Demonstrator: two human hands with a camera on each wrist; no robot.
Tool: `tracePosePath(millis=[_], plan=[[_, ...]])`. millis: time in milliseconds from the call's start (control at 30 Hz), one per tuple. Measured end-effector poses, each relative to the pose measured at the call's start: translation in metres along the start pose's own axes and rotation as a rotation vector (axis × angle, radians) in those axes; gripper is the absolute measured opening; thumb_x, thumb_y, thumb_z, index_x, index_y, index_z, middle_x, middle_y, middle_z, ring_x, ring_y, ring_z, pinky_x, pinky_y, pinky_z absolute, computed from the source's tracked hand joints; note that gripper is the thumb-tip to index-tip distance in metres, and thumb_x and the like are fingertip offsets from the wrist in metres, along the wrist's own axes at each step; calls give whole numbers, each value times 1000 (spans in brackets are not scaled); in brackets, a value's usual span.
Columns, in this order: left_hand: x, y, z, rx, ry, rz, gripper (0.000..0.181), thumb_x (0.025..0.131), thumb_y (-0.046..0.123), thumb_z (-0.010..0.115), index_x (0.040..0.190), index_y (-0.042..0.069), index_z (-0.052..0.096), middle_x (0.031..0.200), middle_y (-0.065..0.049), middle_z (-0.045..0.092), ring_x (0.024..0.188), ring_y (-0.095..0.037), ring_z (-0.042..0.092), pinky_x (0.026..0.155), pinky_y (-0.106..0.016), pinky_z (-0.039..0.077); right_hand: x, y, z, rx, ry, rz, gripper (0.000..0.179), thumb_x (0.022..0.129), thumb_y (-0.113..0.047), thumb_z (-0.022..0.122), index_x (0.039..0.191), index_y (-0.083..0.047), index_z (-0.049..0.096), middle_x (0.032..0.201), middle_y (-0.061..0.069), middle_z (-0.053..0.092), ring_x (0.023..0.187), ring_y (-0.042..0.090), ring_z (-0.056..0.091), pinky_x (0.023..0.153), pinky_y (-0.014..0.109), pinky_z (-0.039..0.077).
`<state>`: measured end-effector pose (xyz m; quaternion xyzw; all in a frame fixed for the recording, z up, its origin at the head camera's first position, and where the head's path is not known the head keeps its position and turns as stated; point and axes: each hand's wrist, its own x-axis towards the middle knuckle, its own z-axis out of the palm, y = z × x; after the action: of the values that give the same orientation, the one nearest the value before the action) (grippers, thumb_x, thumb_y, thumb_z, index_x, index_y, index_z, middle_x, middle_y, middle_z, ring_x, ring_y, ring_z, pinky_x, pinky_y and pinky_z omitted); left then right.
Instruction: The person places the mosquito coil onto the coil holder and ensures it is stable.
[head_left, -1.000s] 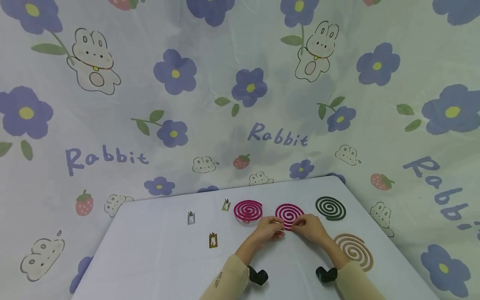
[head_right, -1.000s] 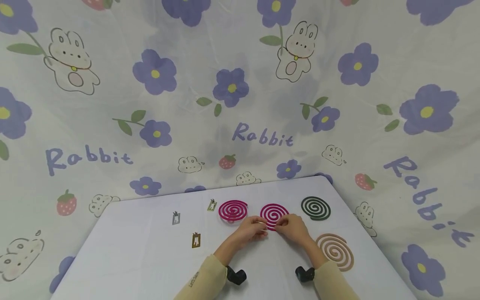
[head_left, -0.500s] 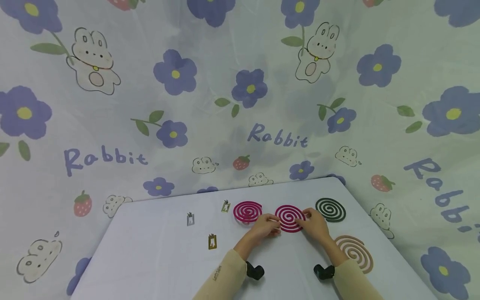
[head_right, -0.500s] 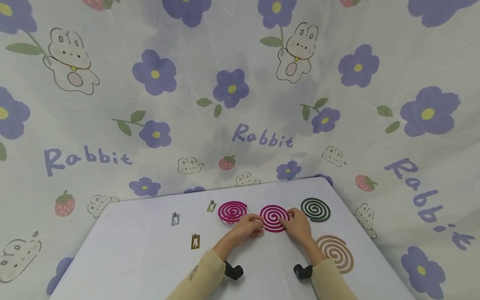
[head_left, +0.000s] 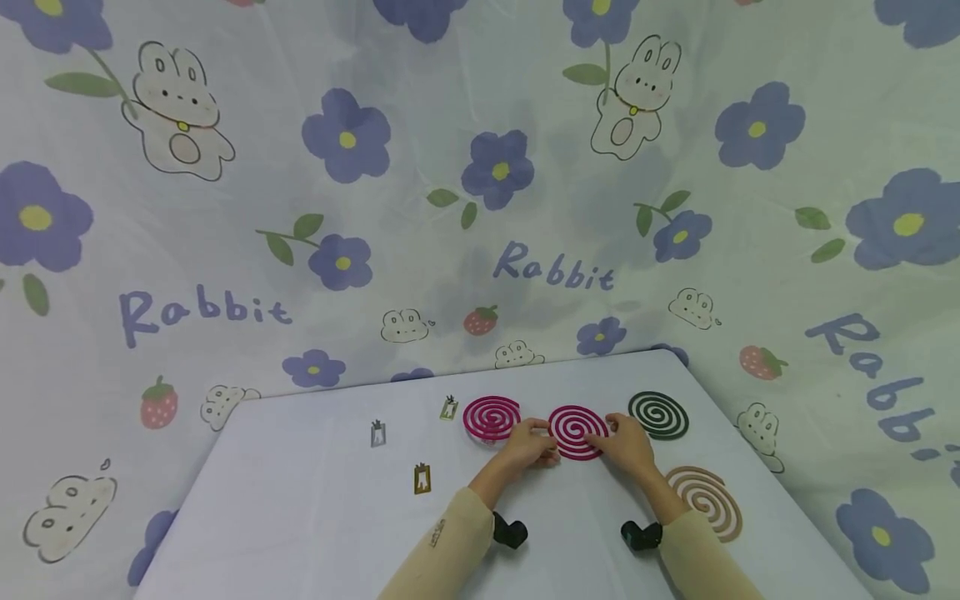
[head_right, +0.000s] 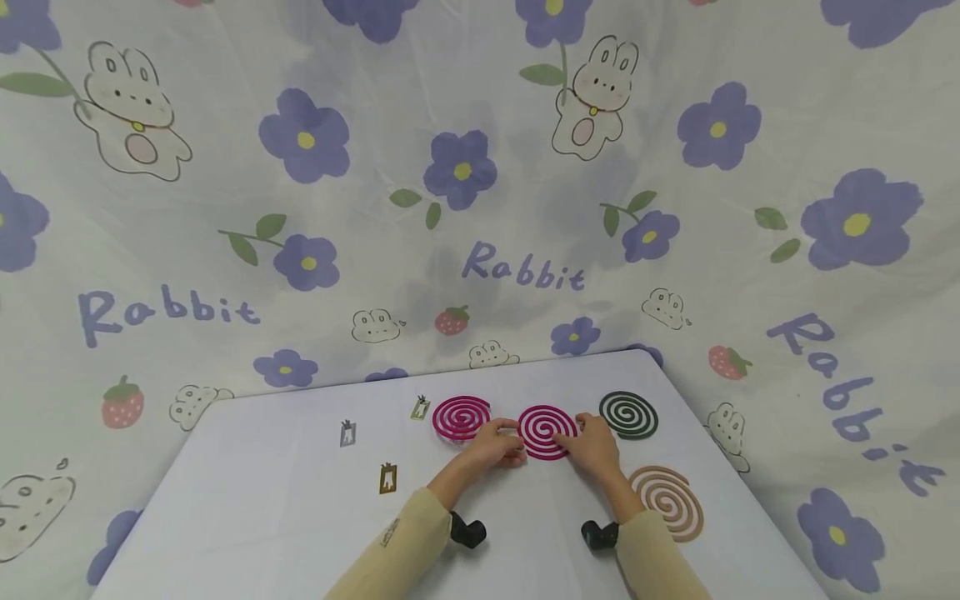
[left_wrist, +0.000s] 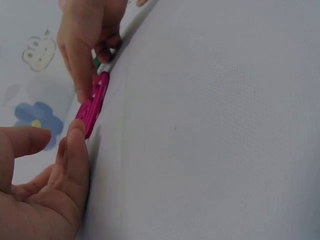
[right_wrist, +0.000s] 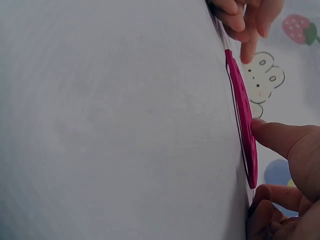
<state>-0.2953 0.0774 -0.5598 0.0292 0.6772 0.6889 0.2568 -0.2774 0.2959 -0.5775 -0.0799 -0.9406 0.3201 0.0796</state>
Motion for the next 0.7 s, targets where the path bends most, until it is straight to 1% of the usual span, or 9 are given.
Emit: tracePosePath(millis=[100, 200, 367, 467, 567, 700], plan=[[2, -1, -1, 22, 3, -5, 46, 94, 6, 62, 137, -1, 47, 90, -14, 67, 73, -19, 69, 65, -28, 57, 0, 1, 1, -1, -4, 6, 67, 76, -38, 82, 119, 9, 60, 110, 25, 61, 102, 40, 58, 83, 52, 49], [4, -3, -2, 23, 7, -3, 48, 94, 4, 61, 139, -2, 47, 87, -15, 69, 72, -20, 70, 65, -29, 57, 0, 1, 1, 4, -6, 4, 66, 76, -38, 82, 119, 9, 61, 113, 27, 60, 105, 41, 57, 85, 54, 48], [7, -4, -1, 34, 21, -10, 48, 93, 2, 62, 139, 0, 48, 82, -15, 69, 69, -18, 70, 63, -27, 57, 0, 0, 1, 11, -5, -6, 65, 76, -38, 82, 117, 8, 63, 112, 26, 61, 104, 41, 58, 84, 54, 48], [7, -4, 1, 36, 38, -8, 48, 92, 1, 63, 138, 1, 50, 79, -14, 69, 66, -16, 69, 61, -25, 56, 0, 2, 1, 19, -4, 2, 64, 75, -37, 83, 117, 7, 63, 112, 25, 62, 105, 41, 58, 85, 54, 48], [6, -5, 4, 38, 67, 4, 47, 90, 1, 65, 136, 2, 53, 74, -12, 68, 60, -13, 66, 57, -23, 55, 0, 4, 2, 57, 8, 20, 63, 75, -35, 83, 117, 7, 63, 114, 26, 62, 107, 41, 57, 88, 54, 46], [8, -9, 6, 32, 97, 37, 45, 87, 0, 67, 131, 2, 58, 70, -8, 66, 55, -9, 61, 54, -21, 53, -3, 7, 1, 159, 33, 62, 58, 78, -30, 81, 119, 6, 61, 114, 25, 63, 108, 40, 57, 91, 54, 44]])
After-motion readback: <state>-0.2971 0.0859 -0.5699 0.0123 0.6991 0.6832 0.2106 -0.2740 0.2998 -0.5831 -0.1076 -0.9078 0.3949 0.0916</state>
